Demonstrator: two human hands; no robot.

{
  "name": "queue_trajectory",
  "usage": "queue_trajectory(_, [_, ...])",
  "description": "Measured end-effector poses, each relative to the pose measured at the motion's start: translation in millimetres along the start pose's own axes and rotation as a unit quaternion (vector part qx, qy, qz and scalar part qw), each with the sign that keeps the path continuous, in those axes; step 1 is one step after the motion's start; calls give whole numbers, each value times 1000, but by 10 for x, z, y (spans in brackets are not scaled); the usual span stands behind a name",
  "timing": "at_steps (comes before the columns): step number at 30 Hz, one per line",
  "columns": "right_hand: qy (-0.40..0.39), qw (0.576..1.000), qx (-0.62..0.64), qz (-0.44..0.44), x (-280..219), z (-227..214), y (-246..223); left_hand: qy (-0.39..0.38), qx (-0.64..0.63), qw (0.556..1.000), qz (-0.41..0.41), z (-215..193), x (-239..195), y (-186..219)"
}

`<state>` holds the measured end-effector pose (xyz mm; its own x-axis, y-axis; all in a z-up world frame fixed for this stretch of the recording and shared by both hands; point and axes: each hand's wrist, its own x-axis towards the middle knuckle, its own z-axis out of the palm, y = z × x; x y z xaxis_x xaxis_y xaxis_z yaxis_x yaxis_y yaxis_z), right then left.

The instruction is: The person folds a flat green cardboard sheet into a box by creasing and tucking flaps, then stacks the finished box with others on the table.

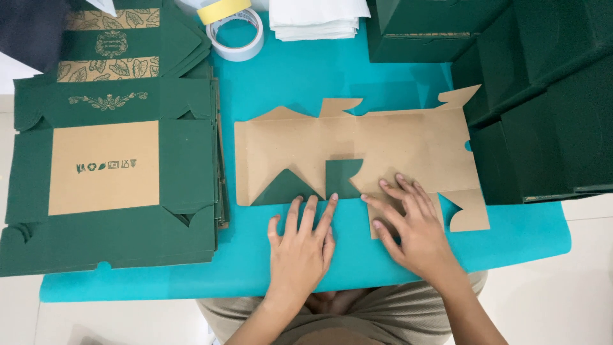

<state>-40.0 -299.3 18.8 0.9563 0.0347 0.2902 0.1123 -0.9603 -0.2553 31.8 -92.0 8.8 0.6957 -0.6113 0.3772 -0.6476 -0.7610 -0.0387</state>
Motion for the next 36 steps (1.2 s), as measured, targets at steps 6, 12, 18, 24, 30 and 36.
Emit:
queue_trajectory(6, [47,995,-82,-16,21,94,-45,-22,30,999,14,29,17,24])
queue_trajectory(12, [19,989,-144,12,4,225,-129,-21,33,999,18,3,33,10])
queue_trajectory(18, [17,986,-166,18,52,159,-214,-36,-14,999,17,8,67,-81])
queue_trajectory(24, [37,983,-181,23,73,178,-317,-25,-66,996,59,36,108,-263])
queue_trajectory(30, [-19,995,-97,18,132,155,-396,-2,-25,999,29,-23,74,-395])
queue_trajectory(36, [-65,987,126,77,24,-302,-85,-36,30,998,44,21,-12,-363])
